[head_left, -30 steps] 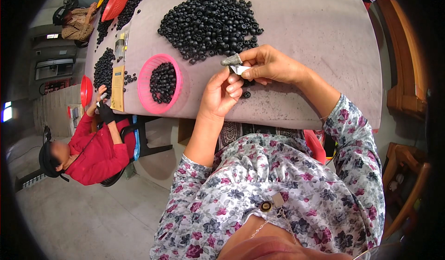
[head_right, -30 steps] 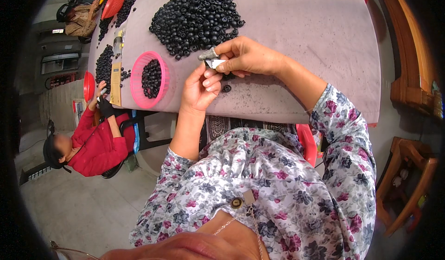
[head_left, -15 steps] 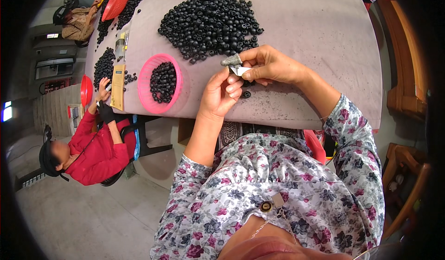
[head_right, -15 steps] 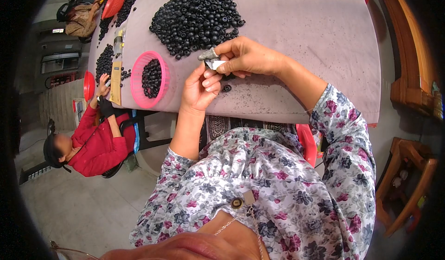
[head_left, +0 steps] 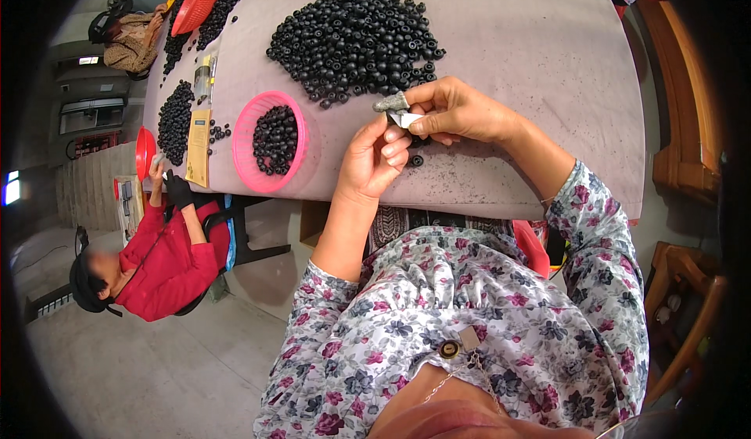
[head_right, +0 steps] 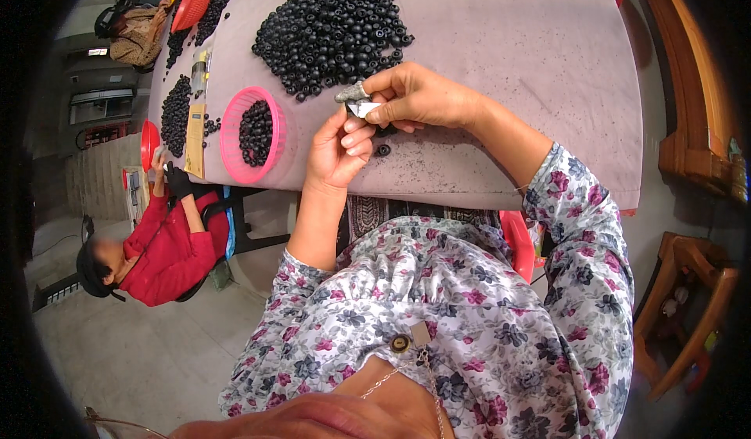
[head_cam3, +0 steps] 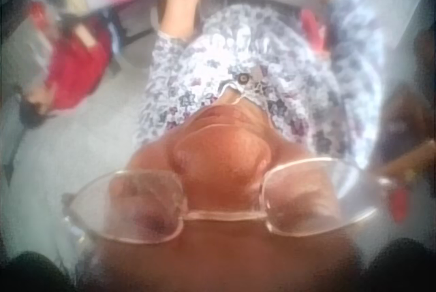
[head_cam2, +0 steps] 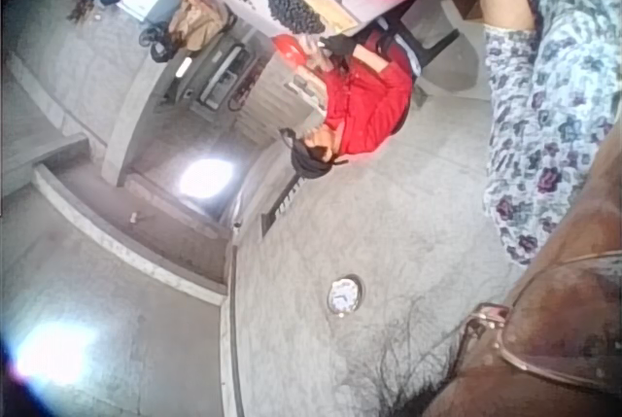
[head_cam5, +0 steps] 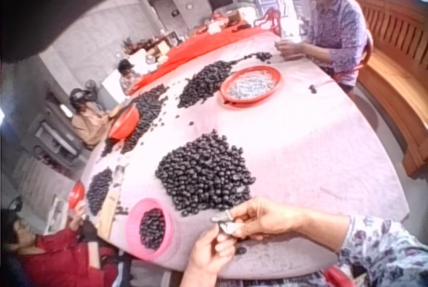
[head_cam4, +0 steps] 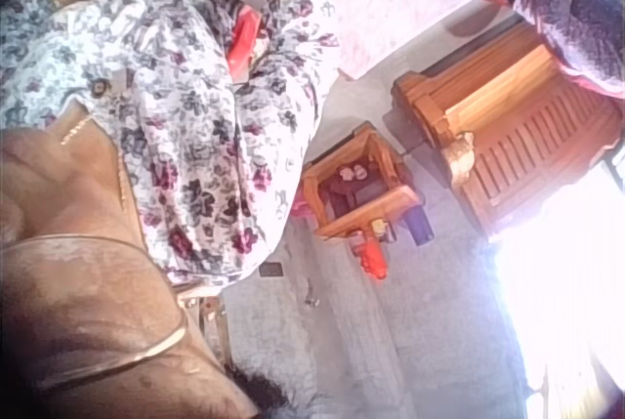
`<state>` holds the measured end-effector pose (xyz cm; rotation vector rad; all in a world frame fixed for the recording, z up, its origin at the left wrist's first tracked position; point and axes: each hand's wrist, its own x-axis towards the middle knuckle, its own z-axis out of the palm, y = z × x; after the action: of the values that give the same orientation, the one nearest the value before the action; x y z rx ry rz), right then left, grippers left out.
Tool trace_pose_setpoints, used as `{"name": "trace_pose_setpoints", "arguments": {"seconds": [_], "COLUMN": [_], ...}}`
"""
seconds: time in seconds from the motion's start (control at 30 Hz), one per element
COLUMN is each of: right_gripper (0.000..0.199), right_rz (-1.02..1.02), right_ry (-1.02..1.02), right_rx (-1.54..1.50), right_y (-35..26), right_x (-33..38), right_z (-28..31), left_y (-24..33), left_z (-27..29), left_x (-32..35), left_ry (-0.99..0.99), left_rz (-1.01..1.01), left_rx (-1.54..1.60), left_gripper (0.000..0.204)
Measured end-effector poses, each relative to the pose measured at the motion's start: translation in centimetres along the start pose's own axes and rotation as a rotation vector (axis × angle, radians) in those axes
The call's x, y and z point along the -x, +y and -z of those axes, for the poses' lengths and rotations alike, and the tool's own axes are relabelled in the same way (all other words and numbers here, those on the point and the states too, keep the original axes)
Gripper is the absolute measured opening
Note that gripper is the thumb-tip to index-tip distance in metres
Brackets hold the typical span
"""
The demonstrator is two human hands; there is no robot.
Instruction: Sort small black berries on a table, removing debris or stalks and placing cleaned berries into a pink bowl.
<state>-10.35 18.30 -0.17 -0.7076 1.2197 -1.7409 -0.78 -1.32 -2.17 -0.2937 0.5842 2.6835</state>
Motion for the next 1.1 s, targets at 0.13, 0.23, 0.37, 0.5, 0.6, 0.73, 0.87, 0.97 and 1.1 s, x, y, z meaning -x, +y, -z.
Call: {"name": "trace_pose_setpoints", "arguments": {"seconds": [0.13, 0.23, 0.37, 0.5, 0.6, 0.73, 0.87, 0.97, 1.1], "right_gripper": [0.031, 0.032, 0.032, 0.032, 0.028, 0.025, 0.025, 0.029, 0.034], "right_rz": [-0.003, -0.004, -0.015, -0.01, 0.01, -0.031, -0.029, -0.034, -0.037], "right_ry": [0.004, 0.0, -0.002, 0.002, 0.0, 0.004, -0.002, -0.009, -0.025], "right_rx": [0.004, 0.006, 0.009, 0.004, 0.0, -0.007, -0.028, 0.003, 0.029], "right_y": [0.1, 0.0, -0.1, -0.2, 0.1, -0.1, -0.3, -0.5, -0.8], "right_x": [0.0, 0.0, 0.0, 0.0, 0.0, 0.1, 0.1, 0.2, 0.2], "right_z": [0.1, 0.0, 0.0, -0.1, 0.0, 0.1, 0.2, -0.1, -0.2], "left_y": [0.0, -0.1, 0.0, 0.1, 0.2, 0.3, 0.0, -0.1, 0.1], "left_z": [-0.2, 0.1, 0.3, 0.4, 0.3, -0.7, -0.6, -0.1, 0.4], "left_x": [0.0, 0.0, 0.0, 0.0, 0.0, 0.2, 0.1, 0.0, 0.0], "left_ry": [0.002, 0.002, -0.005, 0.005, -0.001, -0.042, -0.048, -0.035, -0.086], "left_rz": [0.0, -0.01, -0.013, -0.024, -0.026, 0.003, -0.039, -0.068, -0.057], "left_rx": [-0.005, 0.0, -0.011, -0.053, -0.07, -0.132, -0.161, -0.139, -0.134], "left_gripper": [0.021, 0.022, 0.026, 0.03, 0.03, 0.028, 0.025, 0.023, 0.019]}}
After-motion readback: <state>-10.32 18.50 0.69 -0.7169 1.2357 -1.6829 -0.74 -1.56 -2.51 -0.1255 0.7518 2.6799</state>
